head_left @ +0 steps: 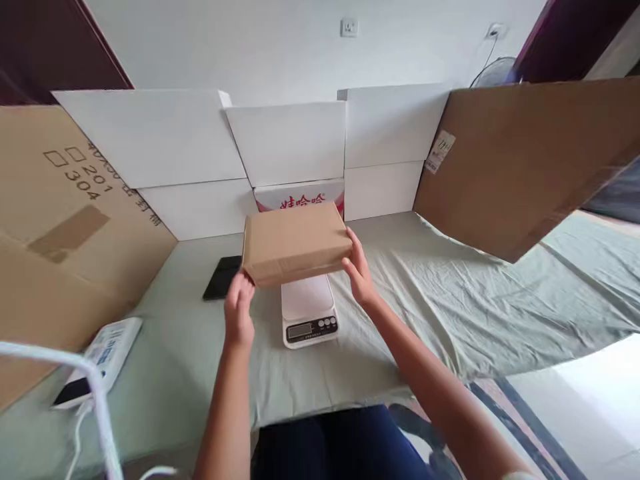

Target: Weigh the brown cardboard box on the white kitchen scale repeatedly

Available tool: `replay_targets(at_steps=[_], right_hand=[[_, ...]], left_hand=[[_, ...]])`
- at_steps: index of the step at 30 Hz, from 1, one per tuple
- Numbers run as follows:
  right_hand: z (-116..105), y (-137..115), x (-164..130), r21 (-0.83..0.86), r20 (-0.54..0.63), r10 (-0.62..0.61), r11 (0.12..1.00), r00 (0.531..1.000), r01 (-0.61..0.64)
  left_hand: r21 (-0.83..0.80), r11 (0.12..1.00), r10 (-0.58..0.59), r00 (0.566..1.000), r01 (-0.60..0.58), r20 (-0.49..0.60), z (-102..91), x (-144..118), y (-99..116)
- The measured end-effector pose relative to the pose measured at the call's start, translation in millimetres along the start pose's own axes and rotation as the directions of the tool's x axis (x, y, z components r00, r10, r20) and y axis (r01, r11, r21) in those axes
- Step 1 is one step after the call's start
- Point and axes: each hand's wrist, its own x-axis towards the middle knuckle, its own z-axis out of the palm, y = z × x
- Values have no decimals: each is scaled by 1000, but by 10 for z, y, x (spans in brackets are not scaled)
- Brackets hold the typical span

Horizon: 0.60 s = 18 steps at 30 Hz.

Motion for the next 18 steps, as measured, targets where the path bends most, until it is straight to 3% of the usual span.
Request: replay_targets(at_steps=[3,6,12,18], right_hand=[[138,232,308,48,-2,1,999,1000,-1],[250,502,430,111,-46,44,993,998,-39],[312,840,338,135,-63,171,978,983,-161],[274,882,344,169,-55,232,961,971,-219]], left_hand=[[9,999,-41,999,41,-13,113,449,-178],[33,993,-108,994,109,-23,167,661,-416],[33,985,-167,985,168,-37,119,629,-853],[31,976,-216,976,217,-39,117,650,-970]])
